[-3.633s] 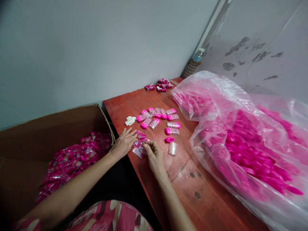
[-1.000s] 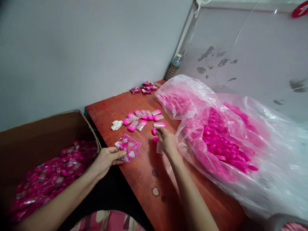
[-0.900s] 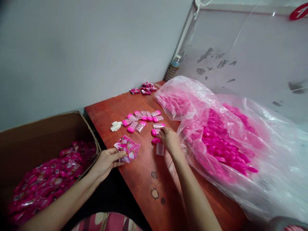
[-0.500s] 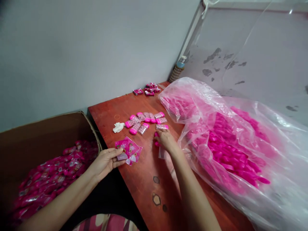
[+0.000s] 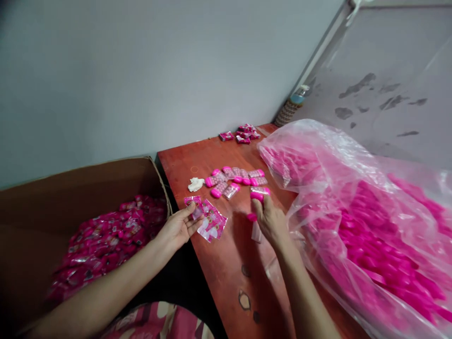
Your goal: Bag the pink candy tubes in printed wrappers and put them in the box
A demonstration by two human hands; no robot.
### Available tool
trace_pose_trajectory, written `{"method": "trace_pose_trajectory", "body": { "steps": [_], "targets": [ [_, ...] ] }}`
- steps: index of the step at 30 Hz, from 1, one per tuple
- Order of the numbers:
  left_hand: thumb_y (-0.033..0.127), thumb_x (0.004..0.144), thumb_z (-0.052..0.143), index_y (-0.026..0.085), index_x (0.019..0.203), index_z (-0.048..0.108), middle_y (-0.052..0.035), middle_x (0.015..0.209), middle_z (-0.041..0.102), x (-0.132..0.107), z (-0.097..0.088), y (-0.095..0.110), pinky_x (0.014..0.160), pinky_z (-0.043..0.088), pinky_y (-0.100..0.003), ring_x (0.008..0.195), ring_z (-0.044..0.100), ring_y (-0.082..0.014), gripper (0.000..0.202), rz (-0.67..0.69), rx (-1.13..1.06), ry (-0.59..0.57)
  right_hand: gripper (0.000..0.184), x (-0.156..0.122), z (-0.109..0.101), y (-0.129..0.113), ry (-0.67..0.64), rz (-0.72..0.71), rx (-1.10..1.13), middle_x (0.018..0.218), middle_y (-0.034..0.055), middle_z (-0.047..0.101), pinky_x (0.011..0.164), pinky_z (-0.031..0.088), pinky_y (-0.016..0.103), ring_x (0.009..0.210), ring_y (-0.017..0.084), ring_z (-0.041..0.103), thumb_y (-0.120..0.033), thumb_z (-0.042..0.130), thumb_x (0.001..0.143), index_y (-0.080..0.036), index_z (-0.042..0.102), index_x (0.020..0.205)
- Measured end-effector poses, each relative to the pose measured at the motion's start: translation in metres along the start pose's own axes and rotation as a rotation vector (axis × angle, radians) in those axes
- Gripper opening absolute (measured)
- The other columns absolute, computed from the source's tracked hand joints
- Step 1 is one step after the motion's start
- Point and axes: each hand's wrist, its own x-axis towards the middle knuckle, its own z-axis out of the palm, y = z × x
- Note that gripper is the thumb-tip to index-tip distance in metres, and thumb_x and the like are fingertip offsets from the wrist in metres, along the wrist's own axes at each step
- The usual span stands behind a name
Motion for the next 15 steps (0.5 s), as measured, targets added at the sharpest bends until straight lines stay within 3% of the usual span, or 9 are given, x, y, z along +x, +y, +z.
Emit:
{"method": "trace_pose_trajectory", "body": {
  "steps": [2,5,8,15],
  "targets": [
    [0.018,0.069,0.069,0.012,0.076,0.059,-0.0043,0.066,0.066,0.001,0.001,-0.003,0.055,0.055,-0.026,0.058,0.065,-0.0156,0.013,-0.004,-0.025,-0.003,0.03,-0.032,0.011,-0.026,-0.127,0.059,0.514,0.072,0.0042,0.062,0.05,0.046,0.028,0.059,0.018,0.058,-0.045,0.039,0.086,-0.021,0.055,0.092],
    [0.018,0.07,0.069,0.012,0.078,0.06,-0.0051,0.068,0.067,-0.002,0.005,-0.01,0.055,0.055,-0.026,0.058,0.065,-0.0158,0.014,-0.008,-0.037,-0.032,0.027,-0.071,0.033,-0.061,-0.263,0.151,0.859,0.07,0.0018,0.058,0.042,0.046,0.026,0.058,0.017,0.057,-0.049,0.051,0.079,-0.022,0.055,0.085],
    [0.019,0.069,0.069,0.012,0.079,0.06,-0.0055,0.068,0.067,-0.008,0.01,-0.014,0.052,0.053,-0.025,0.055,0.063,-0.0146,0.015,-0.011,-0.028,-0.054,0.026,-0.089,0.051,-0.078,-0.242,0.2,0.921,0.074,0.0016,0.059,0.044,0.049,0.026,0.061,0.017,0.058,-0.047,0.053,0.079,-0.023,0.053,0.089],
    [0.021,0.061,0.076,0.01,0.074,0.061,-0.0052,0.068,0.066,-0.018,0.009,-0.018,0.057,0.052,-0.024,0.057,0.062,-0.0132,0.022,0.038,0.018,-0.141,0.026,-0.091,0.062,-0.077,-0.191,0.235,0.926,0.066,-0.0003,0.057,0.048,0.051,0.03,0.057,0.017,0.057,-0.047,0.054,0.078,-0.022,0.052,0.086]
  ]
}}
